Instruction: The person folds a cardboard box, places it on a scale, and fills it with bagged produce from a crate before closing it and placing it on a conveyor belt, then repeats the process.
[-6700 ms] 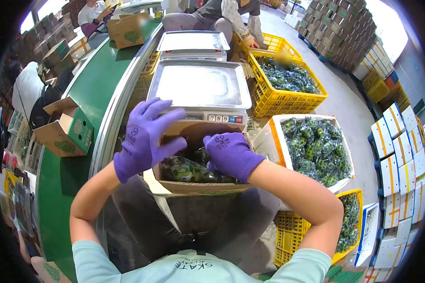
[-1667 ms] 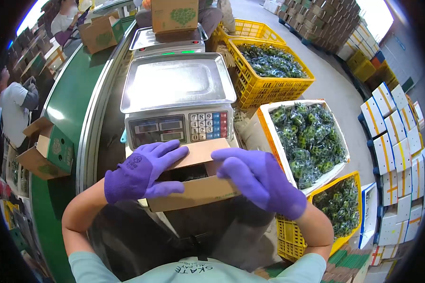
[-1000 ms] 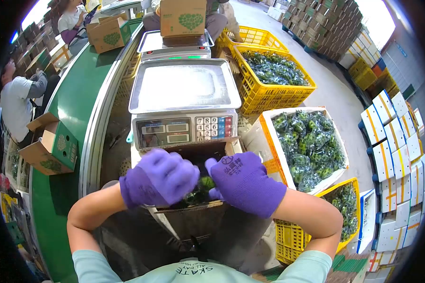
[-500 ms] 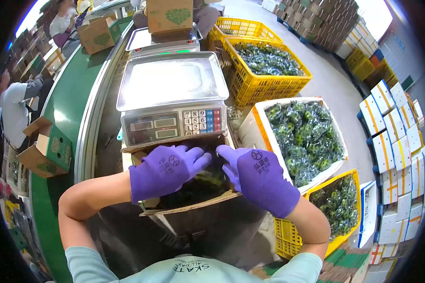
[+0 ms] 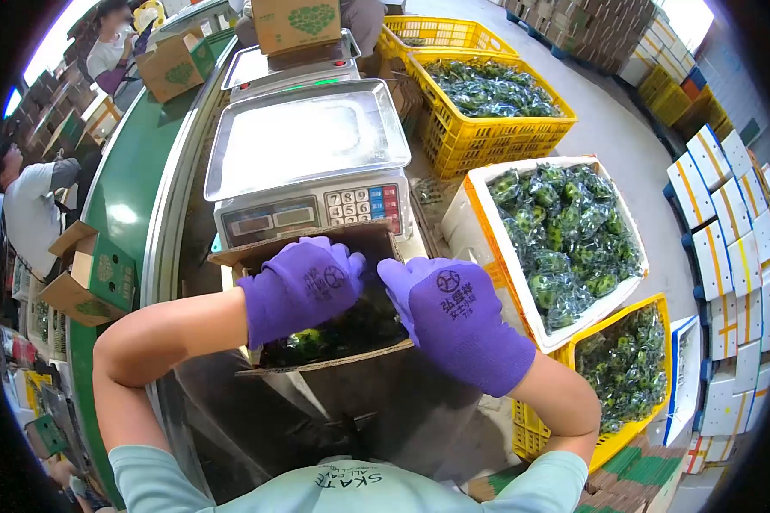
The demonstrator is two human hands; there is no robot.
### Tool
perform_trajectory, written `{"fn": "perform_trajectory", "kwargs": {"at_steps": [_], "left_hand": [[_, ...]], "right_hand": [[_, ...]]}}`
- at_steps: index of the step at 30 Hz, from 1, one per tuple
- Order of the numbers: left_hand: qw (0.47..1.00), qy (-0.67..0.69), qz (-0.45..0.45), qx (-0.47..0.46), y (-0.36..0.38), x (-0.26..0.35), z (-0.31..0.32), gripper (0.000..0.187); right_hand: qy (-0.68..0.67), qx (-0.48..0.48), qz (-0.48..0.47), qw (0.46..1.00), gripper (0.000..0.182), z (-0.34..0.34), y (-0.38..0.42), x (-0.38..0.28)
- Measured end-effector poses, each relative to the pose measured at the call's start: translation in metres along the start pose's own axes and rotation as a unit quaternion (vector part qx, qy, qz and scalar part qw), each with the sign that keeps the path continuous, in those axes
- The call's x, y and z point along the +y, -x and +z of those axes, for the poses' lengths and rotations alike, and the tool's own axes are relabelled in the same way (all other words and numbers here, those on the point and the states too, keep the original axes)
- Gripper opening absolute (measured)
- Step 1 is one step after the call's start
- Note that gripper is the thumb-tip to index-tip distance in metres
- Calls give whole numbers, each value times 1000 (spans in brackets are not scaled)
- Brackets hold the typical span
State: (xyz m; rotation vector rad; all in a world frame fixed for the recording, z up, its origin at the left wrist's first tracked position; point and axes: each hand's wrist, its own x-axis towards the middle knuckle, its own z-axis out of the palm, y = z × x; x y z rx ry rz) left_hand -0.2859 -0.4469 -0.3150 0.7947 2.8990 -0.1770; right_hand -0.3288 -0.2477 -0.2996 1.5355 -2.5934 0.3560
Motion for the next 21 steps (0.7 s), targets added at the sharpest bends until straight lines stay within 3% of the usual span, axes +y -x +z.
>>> {"fn": "perform_trajectory", "kwargs": {"at_steps": [2, 4, 6, 8, 10, 11, 12, 14, 15, 18, 19, 21], "left_hand": [[993, 71, -56, 77, -2, -5, 16, 20], [995, 64, -63, 50, -11, -2, 17, 21], [998, 1, 37, -53, -21, -6, 13, 23], [999, -25, 34, -13, -14, -7, 10, 24], [989, 15, 75, 126, -3, -10, 2, 26], [981, 41, 124, 143, 1, -12, -2, 29], [982, 42, 125, 135, 1, -11, 1, 29], [989, 145, 25, -26, -2, -8, 7, 36], [920, 383, 24, -84, -5, -12, 3, 38], [874, 459, -54, -148, -6, -11, -14, 37], [959, 260, 46, -102, -16, -12, -4, 31], [977, 184, 40, -96, -8, -1, -18, 28]], "right_hand": [[-3, 13, -4, 1000, 12, 3, -3, 1], [-6, 14, -9, 1000, 13, 2, -8, 0], [14, 7, -11, 1000, 15, 0, -7, -2], [37, 2, -11, 999, 16, -2, -4, 0], [-6, 26, -11, 1000, 18, -1, 1, 3], [2, 10, -3, 1000, 20, -1, 2, 1], [-6, 11, -1, 1000, 20, 0, 3, -2], [25, 5, -14, 1000, 21, -1, 4, -6], [23, 6, -16, 1000, 21, -1, 3, -7], [49, -21, 0, 999, 25, -3, 1, -8], [19, 11, -14, 1000, 26, -1, 2, -4], [-9, 35, -32, 999, 28, -2, 3, 2]]}}
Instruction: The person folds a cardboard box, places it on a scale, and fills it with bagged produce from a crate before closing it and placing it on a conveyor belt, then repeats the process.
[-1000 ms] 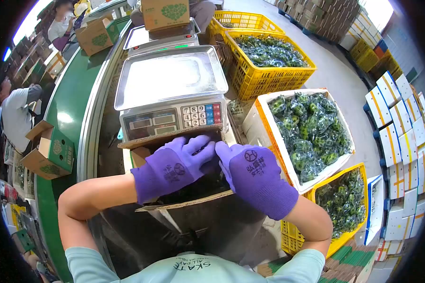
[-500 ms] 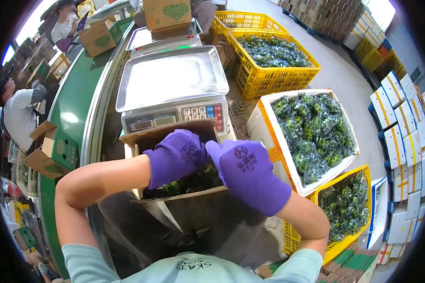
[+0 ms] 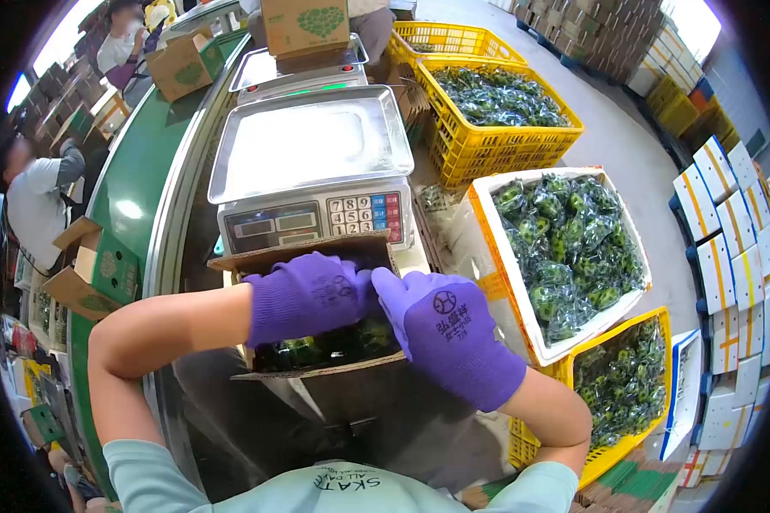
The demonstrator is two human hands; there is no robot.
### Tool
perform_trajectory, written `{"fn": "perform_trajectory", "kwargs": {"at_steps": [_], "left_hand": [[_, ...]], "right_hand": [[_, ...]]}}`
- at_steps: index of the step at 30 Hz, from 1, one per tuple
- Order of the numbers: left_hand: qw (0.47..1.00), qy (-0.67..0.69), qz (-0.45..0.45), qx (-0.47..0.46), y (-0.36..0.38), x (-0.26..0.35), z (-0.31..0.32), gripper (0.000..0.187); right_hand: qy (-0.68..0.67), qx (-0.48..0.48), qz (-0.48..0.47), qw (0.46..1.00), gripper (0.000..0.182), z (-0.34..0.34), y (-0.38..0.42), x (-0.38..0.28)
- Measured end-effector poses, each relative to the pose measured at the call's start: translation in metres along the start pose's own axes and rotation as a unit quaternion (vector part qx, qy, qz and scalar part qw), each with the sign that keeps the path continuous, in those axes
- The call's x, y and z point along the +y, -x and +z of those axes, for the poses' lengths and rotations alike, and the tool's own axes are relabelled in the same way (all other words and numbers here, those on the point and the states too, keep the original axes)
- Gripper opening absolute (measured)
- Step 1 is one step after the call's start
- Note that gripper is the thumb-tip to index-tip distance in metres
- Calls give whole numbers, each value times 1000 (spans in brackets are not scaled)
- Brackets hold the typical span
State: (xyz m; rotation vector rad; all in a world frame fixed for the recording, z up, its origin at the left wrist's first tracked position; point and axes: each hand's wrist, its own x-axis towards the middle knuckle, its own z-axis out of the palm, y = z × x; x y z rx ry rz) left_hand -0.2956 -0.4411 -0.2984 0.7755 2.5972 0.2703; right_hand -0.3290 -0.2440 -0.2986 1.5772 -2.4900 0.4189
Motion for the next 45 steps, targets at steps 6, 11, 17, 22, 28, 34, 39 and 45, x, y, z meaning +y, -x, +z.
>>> {"fn": "perform_trajectory", "kwargs": {"at_steps": [6, 11, 17, 22, 28, 34, 39, 45], "left_hand": [[984, -15, 108, 138, 1, 10, 28, 19], [989, -33, 71, 125, 10, 11, 25, 20], [900, 22, 92, 425, 89, -30, -5, 38], [887, -191, -6, 420, 93, -21, 23, 62], [893, -163, -100, 407, 59, -10, 55, 83], [924, -62, -37, 375, 66, -21, 51, 64], [975, 44, 72, 204, 83, -24, 19, 65], [954, 39, 5, 296, 82, -18, 51, 91]], "right_hand": [[-97, -11, 85, 992, 42, 6, 1, -3], [-198, 46, 151, 967, 32, 14, 5, 0], [-416, -157, 161, 881, 30, 25, -8, 32], [-208, -202, 78, 954, 46, 29, -40, 31], [-350, -182, 150, 906, 46, 16, -12, 19], [-373, -176, 59, 909, 69, 4, 11, 12], [-209, 136, 181, 951, 95, 82, 22, 15], [-528, -28, 235, 816, 90, 56, -3, -4]]}}
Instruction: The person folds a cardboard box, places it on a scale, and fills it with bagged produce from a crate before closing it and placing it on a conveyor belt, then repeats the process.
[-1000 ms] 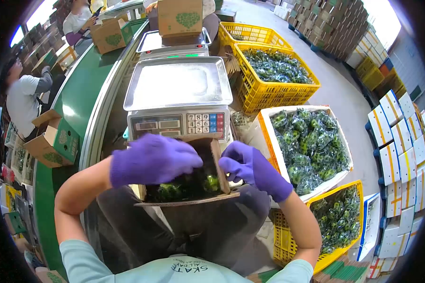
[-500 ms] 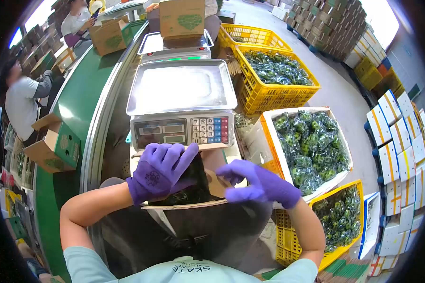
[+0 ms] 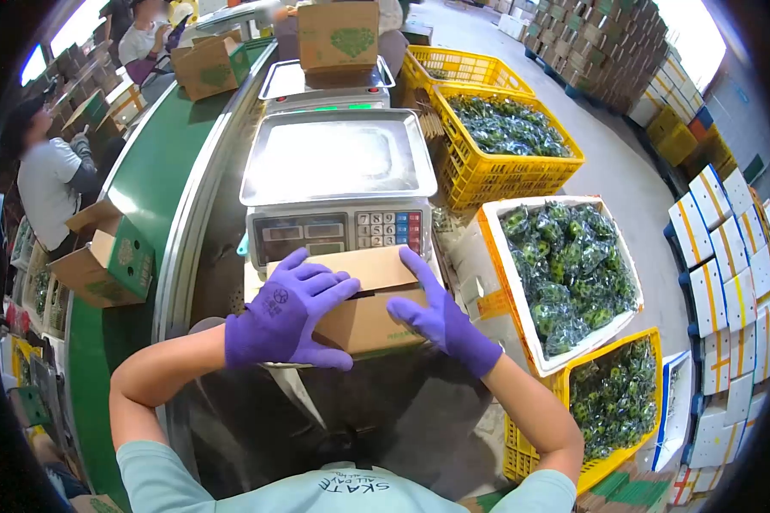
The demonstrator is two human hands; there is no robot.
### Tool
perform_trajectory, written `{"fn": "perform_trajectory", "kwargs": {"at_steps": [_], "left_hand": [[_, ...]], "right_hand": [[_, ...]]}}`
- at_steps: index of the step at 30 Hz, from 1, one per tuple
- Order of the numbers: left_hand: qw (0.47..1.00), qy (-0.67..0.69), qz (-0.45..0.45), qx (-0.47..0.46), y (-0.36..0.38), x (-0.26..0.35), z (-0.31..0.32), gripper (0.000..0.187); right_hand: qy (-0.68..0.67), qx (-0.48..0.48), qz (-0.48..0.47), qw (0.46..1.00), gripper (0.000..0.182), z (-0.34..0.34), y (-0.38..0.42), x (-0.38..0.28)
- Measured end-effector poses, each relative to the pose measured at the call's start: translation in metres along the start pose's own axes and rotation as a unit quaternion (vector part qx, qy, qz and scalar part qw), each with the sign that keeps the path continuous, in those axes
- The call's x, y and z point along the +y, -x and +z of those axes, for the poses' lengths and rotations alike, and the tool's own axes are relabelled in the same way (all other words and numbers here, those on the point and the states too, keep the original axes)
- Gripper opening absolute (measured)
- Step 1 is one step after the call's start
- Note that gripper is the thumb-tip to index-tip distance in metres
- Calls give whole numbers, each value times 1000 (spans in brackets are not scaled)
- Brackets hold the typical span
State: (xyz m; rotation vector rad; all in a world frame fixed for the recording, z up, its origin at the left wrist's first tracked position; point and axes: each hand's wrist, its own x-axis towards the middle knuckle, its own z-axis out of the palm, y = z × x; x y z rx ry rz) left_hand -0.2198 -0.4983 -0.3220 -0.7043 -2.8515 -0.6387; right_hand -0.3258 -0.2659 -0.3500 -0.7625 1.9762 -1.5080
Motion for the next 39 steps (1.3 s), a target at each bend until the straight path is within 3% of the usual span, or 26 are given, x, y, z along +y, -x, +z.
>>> {"fn": "perform_trajectory", "kwargs": {"at_steps": [2, 3, 4, 5, 6, 8, 10, 14, 16, 18, 20, 23, 32, 34, 36, 39], "left_hand": [[994, -98, -44, -29, 5, 4, -4, 99], [989, -141, -40, 4, 12, -1, 6, 103], [983, -181, -18, 36, 18, -8, 13, 103], [986, -165, 10, 15, 18, -8, 11, 104], [989, -146, 38, -6, 16, -7, 8, 104], [989, -121, 57, -67, 16, -1, 1, 107], [988, -130, 55, -62, 19, 0, 0, 107], [990, -107, 71, -64, 19, -2, 2, 99], [991, -88, 83, -53, 21, -1, 1, 92], [988, -82, 117, -64, 20, -6, 0, 93], [983, -74, 151, -77, 20, -9, -1, 94], [967, -48, 238, -72, 19, -4, -5, 93], [968, -91, 210, -104, 23, 18, -11, 86], [973, -92, 189, -94, 34, 29, -31, 82], [965, -188, 183, 3, 45, 45, -58, 78], [949, -300, 92, -12, 73, 80, -128, 74]], "right_hand": [[-40, -11, 53, 998, 82, 11, 17, -7], [-55, -10, 87, 995, 78, 21, 27, -17], [29, 40, -46, 998, 76, 34, 39, 7], [-67, 51, 46, 995, 76, 50, 57, -8], [53, 106, -42, 992, 76, 61, 66, 13], [-29, 175, 1, 984, 78, 83, 78, 1], [-111, 199, 8, 974, 80, 90, 76, -1], [-130, 219, -28, 967, 86, 83, 73, 27], [-342, 211, -22, 915, 89, 81, 74, 40], [-348, 165, -21, 923, 94, 87, 87, 56], [-399, 133, -5, 907, 79, 100, 107, 82], [-429, 132, 20, 893, 78, 112, 124, 90], [-442, 112, 14, 890, 76, 108, 126, 84], [-442, 91, -1, 893, 76, 102, 121, 77], [-447, 59, -14, 892, 76, 98, 108, 60], [-452, -31, -26, 891, 75, 100, 80, 27]]}}
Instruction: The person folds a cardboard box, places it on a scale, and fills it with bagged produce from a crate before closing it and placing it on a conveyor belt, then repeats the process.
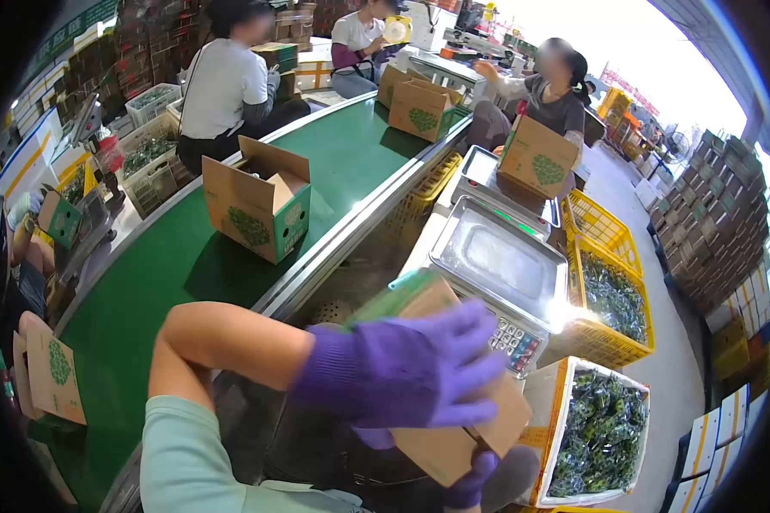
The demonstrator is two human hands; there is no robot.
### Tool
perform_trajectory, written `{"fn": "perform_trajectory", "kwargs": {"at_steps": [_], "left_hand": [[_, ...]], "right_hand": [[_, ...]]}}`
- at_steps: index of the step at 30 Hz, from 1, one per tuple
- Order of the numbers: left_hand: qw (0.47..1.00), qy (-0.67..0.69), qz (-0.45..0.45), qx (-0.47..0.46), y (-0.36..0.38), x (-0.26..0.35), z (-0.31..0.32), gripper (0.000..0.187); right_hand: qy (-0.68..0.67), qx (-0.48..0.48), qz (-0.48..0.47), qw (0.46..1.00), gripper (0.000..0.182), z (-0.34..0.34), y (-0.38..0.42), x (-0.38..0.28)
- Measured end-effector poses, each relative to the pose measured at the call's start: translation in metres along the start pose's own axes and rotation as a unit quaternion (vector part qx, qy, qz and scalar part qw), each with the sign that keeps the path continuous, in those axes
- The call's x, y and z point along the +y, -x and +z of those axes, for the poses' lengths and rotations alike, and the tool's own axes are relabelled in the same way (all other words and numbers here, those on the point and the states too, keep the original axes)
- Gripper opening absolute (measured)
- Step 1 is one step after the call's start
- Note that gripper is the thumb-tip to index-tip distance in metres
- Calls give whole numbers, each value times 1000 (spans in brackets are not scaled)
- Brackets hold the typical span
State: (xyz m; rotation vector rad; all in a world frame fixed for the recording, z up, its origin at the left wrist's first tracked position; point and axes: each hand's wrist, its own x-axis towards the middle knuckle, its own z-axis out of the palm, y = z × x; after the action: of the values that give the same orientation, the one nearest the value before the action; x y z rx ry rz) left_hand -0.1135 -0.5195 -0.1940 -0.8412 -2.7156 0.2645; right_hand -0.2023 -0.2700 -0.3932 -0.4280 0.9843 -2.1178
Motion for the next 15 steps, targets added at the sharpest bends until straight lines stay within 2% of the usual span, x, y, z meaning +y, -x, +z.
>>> {"fn": "perform_trajectory", "kwargs": {"at_steps": [2, 3, 4, 5, 7, 9, 10, 11, 12, 13, 14, 15], "left_hand": [[997, 0, -68, 24, 34, 1, -35, 76], [989, 49, -132, 34, 55, 8, -47, 83], [979, 30, -202, 12, 73, 16, -67, 85], [962, -62, -266, 21, 87, 28, -72, 82], [928, -98, -358, -24, 121, 39, -83, 83], [894, -102, -430, -68, 162, 38, -83, 94], [875, -108, -466, -68, 184, 34, -74, 104], [841, -90, -533, -33, 201, 28, -58, 102], [811, -128, -571, -2, 228, 19, -25, 100], [778, -171, -603, -45, 260, 10, 9, 94], [756, -36, -649, -76, 295, 6, 36, 82], [762, -38, -641, -83, 308, 8, 42, 82]], "right_hand": [[1, -76, 48, 996, 75, 36, -30, -1], [4, -116, 76, 990, 75, 57, -44, 1], [31, -130, 105, 985, 75, 98, -61, 2], [47, -167, 80, 982, 67, 112, -81, 21], [43, -192, 83, 977, 75, 174, -103, 51], [48, -183, 64, 980, 87, 233, -117, 94], [66, -168, 54, 982, 93, 257, -121, 125], [116, -160, 61, 978, 89, 272, -129, 172], [166, -152, 70, 972, 85, 288, -136, 218], [285, -119, 96, 946, 78, 291, -145, 258], [298, -218, 130, 920, 83, 282, -150, 268], [306, -313, 161, 884, 88, 279, -154, 272]]}}
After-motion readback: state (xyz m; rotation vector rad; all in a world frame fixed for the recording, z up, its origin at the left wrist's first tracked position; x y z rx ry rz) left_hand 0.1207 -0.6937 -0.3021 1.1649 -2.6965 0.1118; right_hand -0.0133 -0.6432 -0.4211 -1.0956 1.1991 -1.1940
